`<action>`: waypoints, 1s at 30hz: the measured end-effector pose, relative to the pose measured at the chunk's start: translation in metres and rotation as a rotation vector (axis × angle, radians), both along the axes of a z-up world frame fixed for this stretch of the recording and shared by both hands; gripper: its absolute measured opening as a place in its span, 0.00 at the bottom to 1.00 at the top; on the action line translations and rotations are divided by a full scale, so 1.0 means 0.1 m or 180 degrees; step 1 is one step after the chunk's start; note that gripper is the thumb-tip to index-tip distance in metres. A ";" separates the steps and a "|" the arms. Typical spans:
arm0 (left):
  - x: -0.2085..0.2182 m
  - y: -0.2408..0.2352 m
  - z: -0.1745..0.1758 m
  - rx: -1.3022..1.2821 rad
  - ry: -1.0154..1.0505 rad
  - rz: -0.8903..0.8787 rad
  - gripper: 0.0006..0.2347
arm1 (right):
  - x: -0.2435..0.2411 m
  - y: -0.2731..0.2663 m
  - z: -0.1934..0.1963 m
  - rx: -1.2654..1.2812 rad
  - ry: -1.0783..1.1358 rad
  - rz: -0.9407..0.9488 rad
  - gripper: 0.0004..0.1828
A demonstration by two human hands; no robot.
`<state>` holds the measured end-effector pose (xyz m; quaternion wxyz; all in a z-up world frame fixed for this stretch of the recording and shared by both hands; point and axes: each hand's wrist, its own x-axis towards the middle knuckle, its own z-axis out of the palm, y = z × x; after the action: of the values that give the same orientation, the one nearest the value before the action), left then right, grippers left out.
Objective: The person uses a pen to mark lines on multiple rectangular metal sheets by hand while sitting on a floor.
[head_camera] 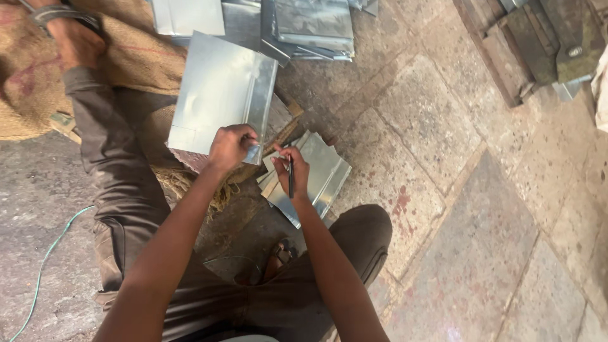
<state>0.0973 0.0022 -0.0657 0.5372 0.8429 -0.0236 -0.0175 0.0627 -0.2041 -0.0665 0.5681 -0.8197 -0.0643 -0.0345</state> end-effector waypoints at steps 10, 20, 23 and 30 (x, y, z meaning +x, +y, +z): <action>-0.29 -0.13 0.08 0.1339 -0.1530 0.0408 0.03 | -0.15 0.25 0.09 -0.0705 -0.0565 0.0399 0.26; -0.42 0.37 0.22 0.1301 -0.1243 -0.0709 0.18 | -0.11 0.23 0.05 -0.0819 -0.0029 0.0222 0.23; -0.42 0.32 0.11 0.1098 -0.1146 -0.0609 0.16 | -0.13 0.24 0.04 -0.0366 -0.0074 0.0315 0.20; -0.42 0.23 0.08 0.1035 -0.1339 -0.0425 0.21 | -0.14 0.22 -0.11 -0.0045 -0.0054 0.0243 0.18</action>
<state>0.0553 0.0253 -0.0576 0.3757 0.8998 -0.1871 0.1189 0.0489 -0.1821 -0.0780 0.5626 -0.8203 -0.1007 -0.0193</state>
